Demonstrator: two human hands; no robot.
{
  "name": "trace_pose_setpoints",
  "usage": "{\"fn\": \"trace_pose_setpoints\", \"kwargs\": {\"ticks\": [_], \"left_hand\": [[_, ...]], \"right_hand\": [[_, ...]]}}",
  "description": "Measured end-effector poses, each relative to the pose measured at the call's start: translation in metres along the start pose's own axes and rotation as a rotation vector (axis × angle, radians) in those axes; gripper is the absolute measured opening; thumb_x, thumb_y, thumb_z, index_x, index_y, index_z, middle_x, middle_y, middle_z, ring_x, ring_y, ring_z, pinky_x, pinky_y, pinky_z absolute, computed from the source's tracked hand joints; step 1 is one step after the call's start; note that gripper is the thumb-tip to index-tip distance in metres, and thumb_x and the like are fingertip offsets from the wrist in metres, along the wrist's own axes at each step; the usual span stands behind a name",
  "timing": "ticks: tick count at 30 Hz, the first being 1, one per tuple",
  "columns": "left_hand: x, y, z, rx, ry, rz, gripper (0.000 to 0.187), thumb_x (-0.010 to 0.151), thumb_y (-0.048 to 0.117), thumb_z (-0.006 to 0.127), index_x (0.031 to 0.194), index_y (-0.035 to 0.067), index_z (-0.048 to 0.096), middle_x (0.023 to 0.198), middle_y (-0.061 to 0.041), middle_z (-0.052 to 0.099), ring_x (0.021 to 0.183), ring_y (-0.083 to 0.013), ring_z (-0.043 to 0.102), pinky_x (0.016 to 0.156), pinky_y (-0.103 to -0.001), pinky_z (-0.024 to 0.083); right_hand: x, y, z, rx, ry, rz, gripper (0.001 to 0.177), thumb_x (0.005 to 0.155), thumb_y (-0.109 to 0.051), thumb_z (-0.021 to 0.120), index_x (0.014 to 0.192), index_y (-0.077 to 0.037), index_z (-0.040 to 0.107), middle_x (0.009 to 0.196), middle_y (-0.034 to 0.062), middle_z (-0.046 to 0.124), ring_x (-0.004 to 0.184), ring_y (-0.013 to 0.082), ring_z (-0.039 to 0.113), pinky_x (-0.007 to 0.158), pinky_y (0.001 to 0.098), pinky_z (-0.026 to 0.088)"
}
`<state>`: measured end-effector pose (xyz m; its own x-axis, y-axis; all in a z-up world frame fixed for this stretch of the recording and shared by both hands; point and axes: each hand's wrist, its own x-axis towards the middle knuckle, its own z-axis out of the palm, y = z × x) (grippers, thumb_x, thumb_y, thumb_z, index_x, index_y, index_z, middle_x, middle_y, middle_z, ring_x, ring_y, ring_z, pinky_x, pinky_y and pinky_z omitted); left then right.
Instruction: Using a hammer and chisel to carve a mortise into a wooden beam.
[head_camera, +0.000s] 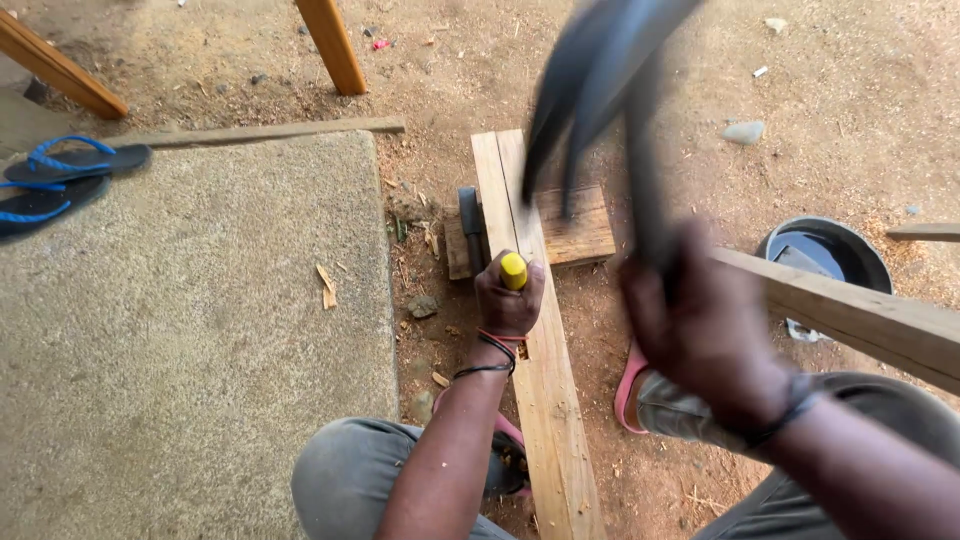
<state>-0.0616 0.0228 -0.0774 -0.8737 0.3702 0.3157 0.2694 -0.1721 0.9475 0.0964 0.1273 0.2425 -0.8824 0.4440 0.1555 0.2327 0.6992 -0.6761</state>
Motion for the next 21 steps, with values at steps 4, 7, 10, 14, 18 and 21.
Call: {"fn": "trace_pose_setpoints", "kwargs": {"ticks": [4,7,10,14,18,21], "left_hand": [[-0.011,-0.062,0.012,-0.103,-0.01,0.076,0.024,0.1,0.02,0.068,0.111,0.0,0.063,0.103,-0.014,0.065,0.096,-0.024,0.064,0.081,-0.038,0.052],[-0.003,0.019,0.008,0.407,0.094,0.421,0.021,0.096,0.012,0.07,0.111,-0.001,0.064,0.106,-0.018,0.068,0.104,-0.0329,0.066,0.089,-0.044,0.051],[0.011,0.057,0.01,0.379,0.096,0.29,0.014,0.093,0.013,0.071,0.093,0.003,0.062,0.081,-0.015,0.066,0.078,-0.0319,0.068,0.073,-0.041,0.054],[0.007,0.081,0.007,0.277,0.09,0.089,0.022,0.091,0.015,0.072,0.083,0.003,0.057,0.067,-0.015,0.062,0.062,-0.0303,0.07,0.059,-0.037,0.054],[-0.001,0.04,0.009,0.246,0.089,0.116,0.018,0.092,0.015,0.071,0.086,0.003,0.059,0.07,-0.015,0.063,0.067,-0.0306,0.07,0.062,-0.037,0.054],[-0.005,0.029,0.009,0.233,0.072,0.115,0.014,0.093,0.015,0.071,0.092,0.003,0.064,0.076,-0.014,0.067,0.073,-0.0297,0.07,0.068,-0.038,0.054]], "right_hand": [[-0.016,0.042,0.028,-0.412,-0.517,0.094,0.039,0.095,-0.048,0.06,0.097,-0.01,0.049,0.063,0.0186,0.065,0.061,0.0418,0.066,0.054,0.0554,0.049],[-0.021,0.036,0.017,-0.388,-0.434,-0.007,0.044,0.092,-0.052,0.061,0.095,-0.009,0.05,0.065,0.0207,0.066,0.066,0.0446,0.066,0.058,0.0566,0.049],[0.0,0.012,-0.006,-0.317,-0.304,0.036,0.042,0.091,-0.049,0.063,0.099,-0.01,0.051,0.066,0.0209,0.065,0.067,0.0442,0.066,0.058,0.0544,0.049],[0.0,-0.002,-0.011,-0.112,-0.088,-0.035,0.041,0.092,-0.042,0.063,0.107,-0.007,0.05,0.068,0.0203,0.064,0.065,0.0424,0.066,0.055,0.0516,0.048],[-0.019,0.036,0.029,-0.053,-0.074,-0.042,0.041,0.095,-0.043,0.062,0.102,-0.005,0.046,0.068,0.0203,0.061,0.063,0.0391,0.062,0.054,0.0499,0.048],[-0.027,0.046,0.035,-0.239,-0.362,0.052,0.044,0.094,-0.049,0.061,0.098,-0.008,0.048,0.067,0.0195,0.064,0.066,0.0395,0.065,0.058,0.0513,0.05]]}}
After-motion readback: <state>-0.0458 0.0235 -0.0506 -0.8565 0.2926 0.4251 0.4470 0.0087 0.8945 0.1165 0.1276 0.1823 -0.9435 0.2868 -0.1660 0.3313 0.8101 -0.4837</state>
